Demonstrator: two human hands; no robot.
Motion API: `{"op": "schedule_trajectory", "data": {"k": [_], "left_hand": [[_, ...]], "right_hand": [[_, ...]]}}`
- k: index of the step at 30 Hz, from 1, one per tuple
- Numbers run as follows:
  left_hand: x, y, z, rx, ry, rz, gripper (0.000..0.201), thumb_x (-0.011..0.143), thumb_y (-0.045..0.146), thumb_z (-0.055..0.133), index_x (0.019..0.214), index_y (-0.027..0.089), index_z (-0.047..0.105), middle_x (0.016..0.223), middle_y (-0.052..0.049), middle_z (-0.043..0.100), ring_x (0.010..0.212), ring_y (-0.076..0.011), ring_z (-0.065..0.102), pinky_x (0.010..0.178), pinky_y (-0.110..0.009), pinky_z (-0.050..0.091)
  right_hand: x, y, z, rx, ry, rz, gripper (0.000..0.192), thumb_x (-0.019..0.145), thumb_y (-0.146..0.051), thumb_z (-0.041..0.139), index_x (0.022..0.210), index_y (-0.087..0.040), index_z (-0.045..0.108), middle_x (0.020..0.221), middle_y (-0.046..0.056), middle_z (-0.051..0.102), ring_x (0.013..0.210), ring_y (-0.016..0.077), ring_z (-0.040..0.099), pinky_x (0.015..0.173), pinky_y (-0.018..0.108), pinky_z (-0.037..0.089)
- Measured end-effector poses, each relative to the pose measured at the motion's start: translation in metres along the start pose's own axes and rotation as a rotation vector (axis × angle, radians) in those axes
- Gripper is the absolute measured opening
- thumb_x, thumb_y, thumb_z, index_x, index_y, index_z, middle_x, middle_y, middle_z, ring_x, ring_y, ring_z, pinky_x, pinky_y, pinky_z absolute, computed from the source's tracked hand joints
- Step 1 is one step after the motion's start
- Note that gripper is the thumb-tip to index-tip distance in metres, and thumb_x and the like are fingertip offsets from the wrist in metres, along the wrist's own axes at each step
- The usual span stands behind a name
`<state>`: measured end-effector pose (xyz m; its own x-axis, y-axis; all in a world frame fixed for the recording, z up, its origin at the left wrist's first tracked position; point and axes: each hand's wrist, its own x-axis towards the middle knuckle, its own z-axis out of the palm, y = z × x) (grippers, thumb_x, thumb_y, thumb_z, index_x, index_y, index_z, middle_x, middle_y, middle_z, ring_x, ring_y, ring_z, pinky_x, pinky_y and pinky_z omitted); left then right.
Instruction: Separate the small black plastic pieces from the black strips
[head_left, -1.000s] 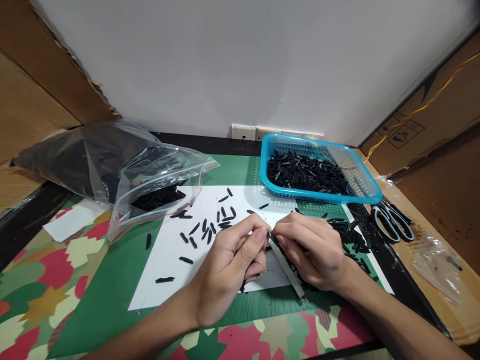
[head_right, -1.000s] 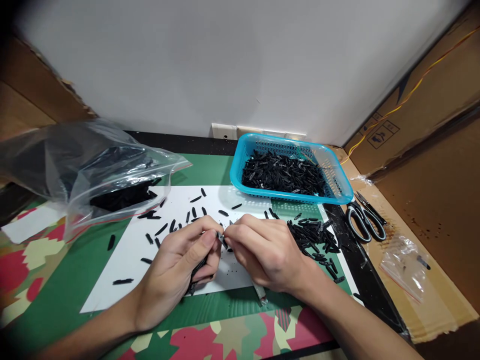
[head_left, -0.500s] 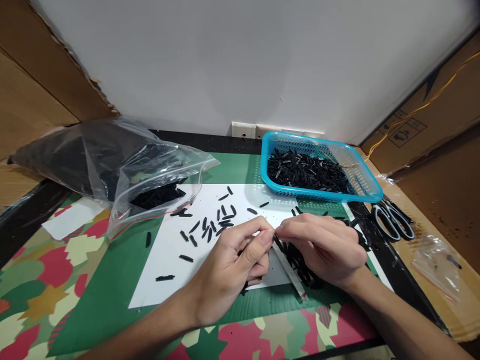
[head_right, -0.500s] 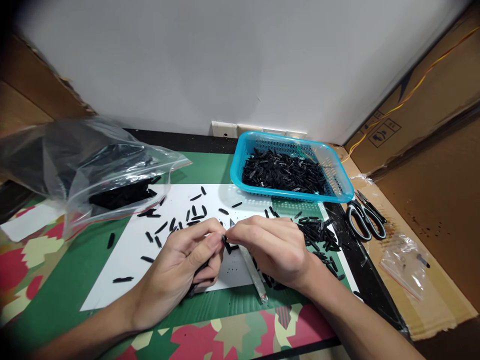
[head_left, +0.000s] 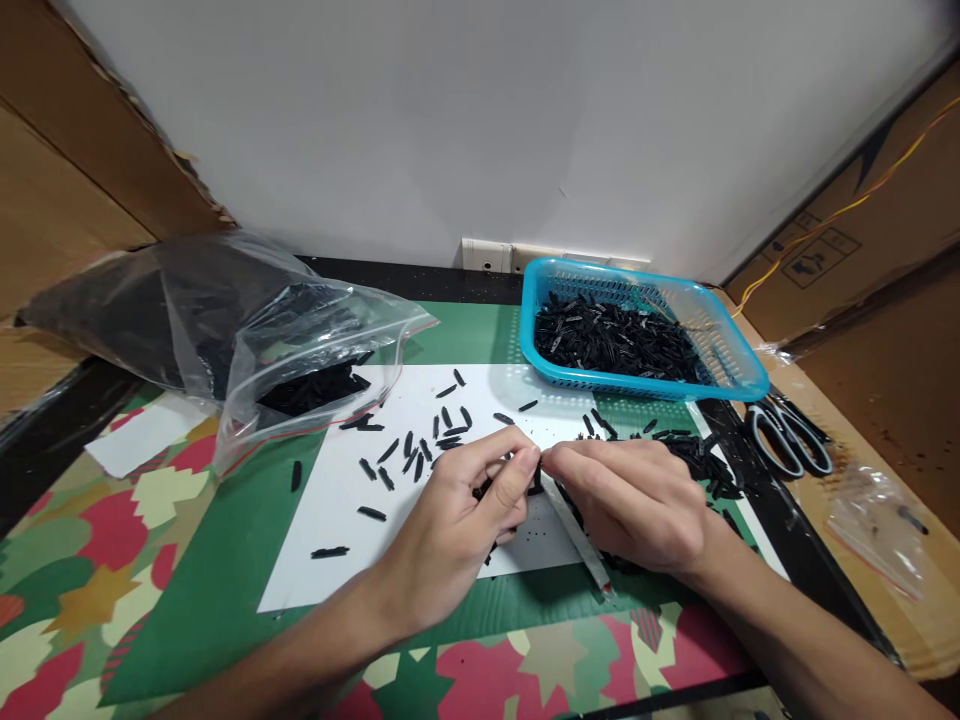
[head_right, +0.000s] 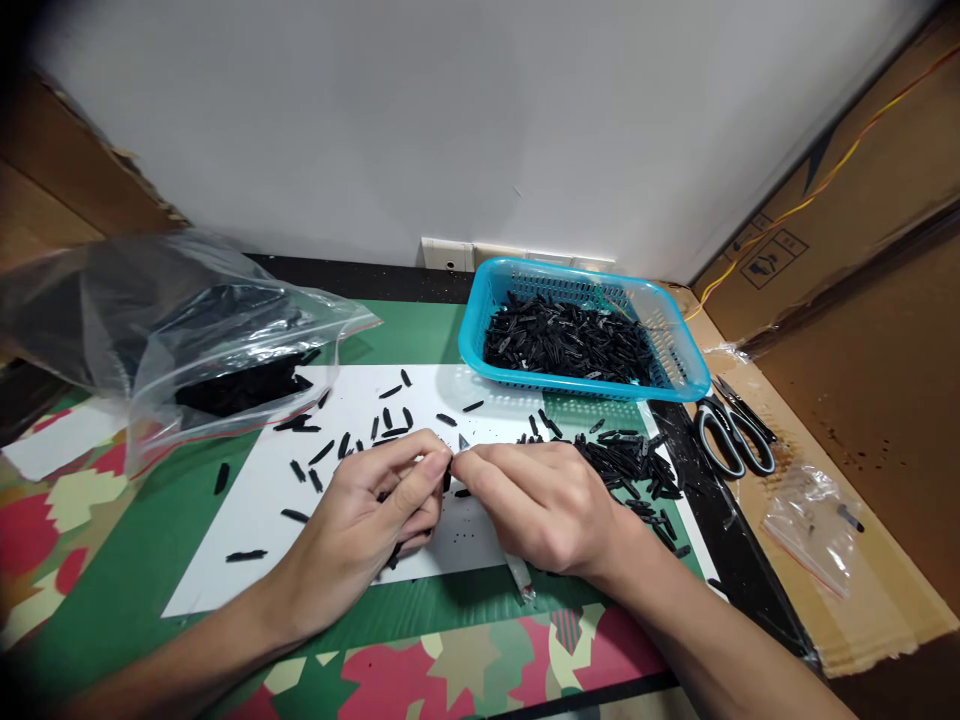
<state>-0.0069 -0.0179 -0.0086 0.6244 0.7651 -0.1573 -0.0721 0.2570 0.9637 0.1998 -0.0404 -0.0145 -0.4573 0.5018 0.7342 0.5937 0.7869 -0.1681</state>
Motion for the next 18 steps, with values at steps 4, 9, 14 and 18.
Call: {"op": "schedule_trajectory", "data": {"k": [4, 9, 14, 18], "left_hand": [[0.002, 0.001, 0.000, 0.012, 0.024, -0.022, 0.034, 0.105, 0.047, 0.058, 0.084, 0.020, 0.057, 0.061, 0.008, 0.035, 0.053, -0.0084, 0.029, 0.048, -0.020, 0.027], [0.005, 0.005, 0.001, 0.006, 0.077, 0.039, 0.036, 0.104, 0.051, 0.058, 0.087, 0.020, 0.058, 0.060, 0.008, 0.037, 0.051, -0.0070, 0.032, 0.046, -0.018, 0.028], [0.008, 0.007, 0.000, -0.068, 0.074, -0.004, 0.035, 0.102, 0.052, 0.061, 0.089, 0.019, 0.062, 0.056, 0.009, 0.035, 0.046, -0.0054, 0.031, 0.041, -0.014, 0.027], [0.007, 0.011, -0.003, -0.198, 0.049, -0.121, 0.041, 0.102, 0.062, 0.052, 0.105, 0.024, 0.066, 0.055, 0.010, 0.036, 0.040, -0.0064, 0.029, 0.034, -0.013, 0.019]], "right_hand": [[0.005, -0.006, 0.004, -0.068, 0.064, 0.073, 0.014, 0.093, -0.005, 0.062, 0.096, -0.018, 0.067, 0.064, -0.002, 0.065, 0.051, 0.0118, 0.061, 0.050, 0.026, 0.047], [0.012, -0.012, 0.006, 0.158, 0.104, 0.326, 0.009, 0.097, -0.012, 0.059, 0.100, -0.019, 0.065, 0.079, 0.003, 0.071, 0.065, 0.0140, 0.067, 0.060, 0.025, 0.055], [0.012, -0.011, 0.007, 0.072, 0.056, 0.269, 0.009, 0.100, -0.010, 0.063, 0.103, -0.017, 0.067, 0.083, 0.005, 0.075, 0.069, 0.0157, 0.071, 0.062, 0.026, 0.055], [0.009, 0.018, -0.017, -0.187, 0.242, 0.235, 0.015, 0.094, -0.008, 0.071, 0.101, -0.021, 0.070, 0.083, 0.003, 0.076, 0.069, 0.0182, 0.070, 0.065, 0.030, 0.054]]}}
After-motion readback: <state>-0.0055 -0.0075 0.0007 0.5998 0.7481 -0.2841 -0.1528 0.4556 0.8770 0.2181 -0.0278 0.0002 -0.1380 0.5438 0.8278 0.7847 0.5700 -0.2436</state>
